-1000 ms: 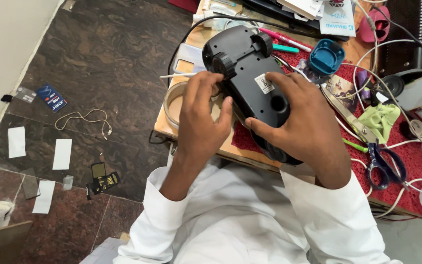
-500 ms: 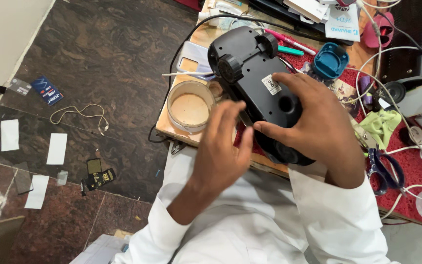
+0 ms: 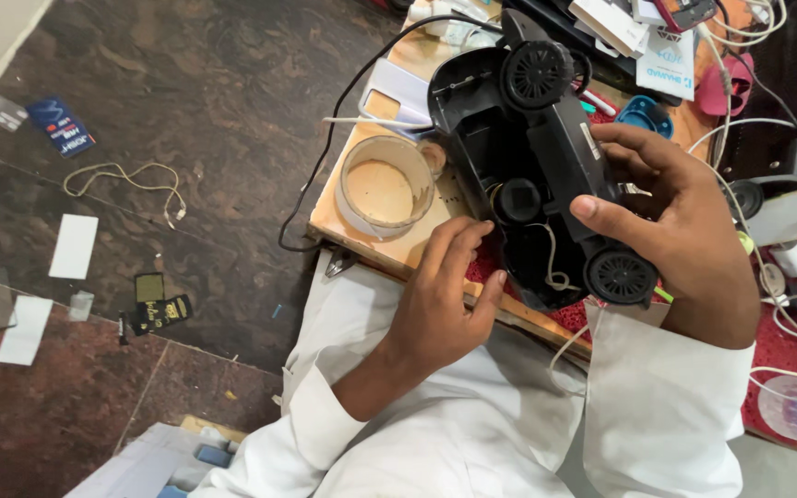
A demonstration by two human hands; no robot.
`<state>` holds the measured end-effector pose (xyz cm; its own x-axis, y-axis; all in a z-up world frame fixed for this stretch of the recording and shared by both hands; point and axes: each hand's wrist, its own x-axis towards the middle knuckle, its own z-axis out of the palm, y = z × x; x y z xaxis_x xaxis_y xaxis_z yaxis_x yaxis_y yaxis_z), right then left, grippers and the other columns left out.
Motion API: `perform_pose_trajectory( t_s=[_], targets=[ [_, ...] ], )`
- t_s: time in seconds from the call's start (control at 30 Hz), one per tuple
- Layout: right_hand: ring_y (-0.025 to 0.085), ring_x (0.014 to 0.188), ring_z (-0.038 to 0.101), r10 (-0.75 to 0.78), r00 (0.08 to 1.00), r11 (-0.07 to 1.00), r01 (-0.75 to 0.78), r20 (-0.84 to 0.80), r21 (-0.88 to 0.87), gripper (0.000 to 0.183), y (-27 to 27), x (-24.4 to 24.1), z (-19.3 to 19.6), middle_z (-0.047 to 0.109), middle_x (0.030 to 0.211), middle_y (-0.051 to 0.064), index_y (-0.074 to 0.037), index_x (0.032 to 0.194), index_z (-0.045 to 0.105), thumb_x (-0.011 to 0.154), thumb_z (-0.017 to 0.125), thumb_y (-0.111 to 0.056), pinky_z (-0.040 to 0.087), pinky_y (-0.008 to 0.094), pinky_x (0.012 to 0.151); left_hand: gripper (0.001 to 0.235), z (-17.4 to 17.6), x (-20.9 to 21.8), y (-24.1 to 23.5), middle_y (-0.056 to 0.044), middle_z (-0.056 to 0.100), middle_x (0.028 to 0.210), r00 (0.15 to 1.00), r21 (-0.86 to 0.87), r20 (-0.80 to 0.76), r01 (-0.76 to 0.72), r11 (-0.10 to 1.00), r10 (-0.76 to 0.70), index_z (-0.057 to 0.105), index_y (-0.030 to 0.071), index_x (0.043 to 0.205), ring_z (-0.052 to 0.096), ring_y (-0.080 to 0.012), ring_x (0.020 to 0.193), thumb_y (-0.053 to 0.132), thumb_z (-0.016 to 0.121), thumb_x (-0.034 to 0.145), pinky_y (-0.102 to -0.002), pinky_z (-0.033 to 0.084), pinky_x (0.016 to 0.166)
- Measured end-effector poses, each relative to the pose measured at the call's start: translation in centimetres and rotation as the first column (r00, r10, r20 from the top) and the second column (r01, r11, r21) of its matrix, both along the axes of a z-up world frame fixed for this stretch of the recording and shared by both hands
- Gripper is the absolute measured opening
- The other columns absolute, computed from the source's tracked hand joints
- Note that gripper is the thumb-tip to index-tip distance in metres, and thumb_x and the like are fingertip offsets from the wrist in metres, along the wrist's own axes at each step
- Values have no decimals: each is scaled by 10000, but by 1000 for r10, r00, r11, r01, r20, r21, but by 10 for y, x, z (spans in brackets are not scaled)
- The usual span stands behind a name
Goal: The person disassembles a black handheld electronic device, removes the back cover, and uses a screwdriver to unscrew components from the base. They handle internal parts and wires while working on a cluttered workbench.
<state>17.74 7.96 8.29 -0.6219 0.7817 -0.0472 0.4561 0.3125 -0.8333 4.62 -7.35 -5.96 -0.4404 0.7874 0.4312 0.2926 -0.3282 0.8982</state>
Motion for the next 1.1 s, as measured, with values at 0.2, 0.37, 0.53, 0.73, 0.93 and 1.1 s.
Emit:
perform_pose_trajectory(
  t_s=[0.2, 0.37, 0.53, 0.73, 0.93, 1.1],
  targets=[
    [161, 1035, 696, 3, 988, 955, -50, 157, 293, 660, -16, -25, -1, 722, 1159, 126, -38, 1404, 607, 818, 859, -209, 565, 299, 872, 520, -10, 3, 5, -235, 508, 1401, 1000, 37, 22, 14, 999, -15, 496, -26, 1412, 598, -397, 1265, 104, 704, 954, -428, 536, 1056],
    [200, 939, 714, -66, 946, 883, -93, 319, 460, 741, -26, -39, -7, 735, 1086, 171, -12, 1372, 629, 743, 909, -287, 564, 328, 819, 571, -15, 2, 8, -242, 472, 1431, 998, 64, 40, 47, 997, -50, 450, -25, 1446, 564, -418, 1312, 102, 705, 951, -446, 514, 1086],
    [292, 1044, 716, -28, 938, 778, -197, 346, 597, 792, -32, -41, -6, 702, 1219, 224, 22, 1395, 604, 754, 923, -316, 562, 381, 881, 632, -18, 0, 12, -246, 442, 1458, 999, 94, 38, 20, 995, -24, 423, -29, 1471, 531, -427, 1352, 101, 724, 930, -461, 494, 1119],
    [311, 1056, 714, -41, 920, 785, -212, 391, 582, 796, -34, -41, -6, 702, 1228, 222, 29, 1393, 607, 751, 924, -320, 560, 394, 881, 639, -20, 2, 14, -242, 431, 1465, 998, 92, 68, 14, 996, -20, 427, -27, 1469, 521, -419, 1364, 101, 738, 925, -461, 489, 1127],
    [287, 1083, 718, -51, 923, 784, -200, 382, 588, 762, -32, -41, -9, 705, 1241, 215, 28, 1380, 619, 762, 941, -278, 569, 391, 901, 635, -21, 2, 15, -235, 429, 1460, 998, 100, 63, 13, 995, -19, 426, -26, 1471, 512, -418, 1377, 99, 738, 932, -468, 478, 1148],
    [186, 1056, 714, -13, 998, 978, 1, 56, 209, 732, -42, -44, 28, 696, 1198, 134, -67, 1389, 583, 742, 888, -219, 592, 357, 918, 552, -6, -3, 5, -223, 516, 1404, 983, 78, 170, 55, 995, -68, 490, -17, 1447, 585, -362, 1250, 158, 715, 974, -436, 550, 1055]
  ],
)
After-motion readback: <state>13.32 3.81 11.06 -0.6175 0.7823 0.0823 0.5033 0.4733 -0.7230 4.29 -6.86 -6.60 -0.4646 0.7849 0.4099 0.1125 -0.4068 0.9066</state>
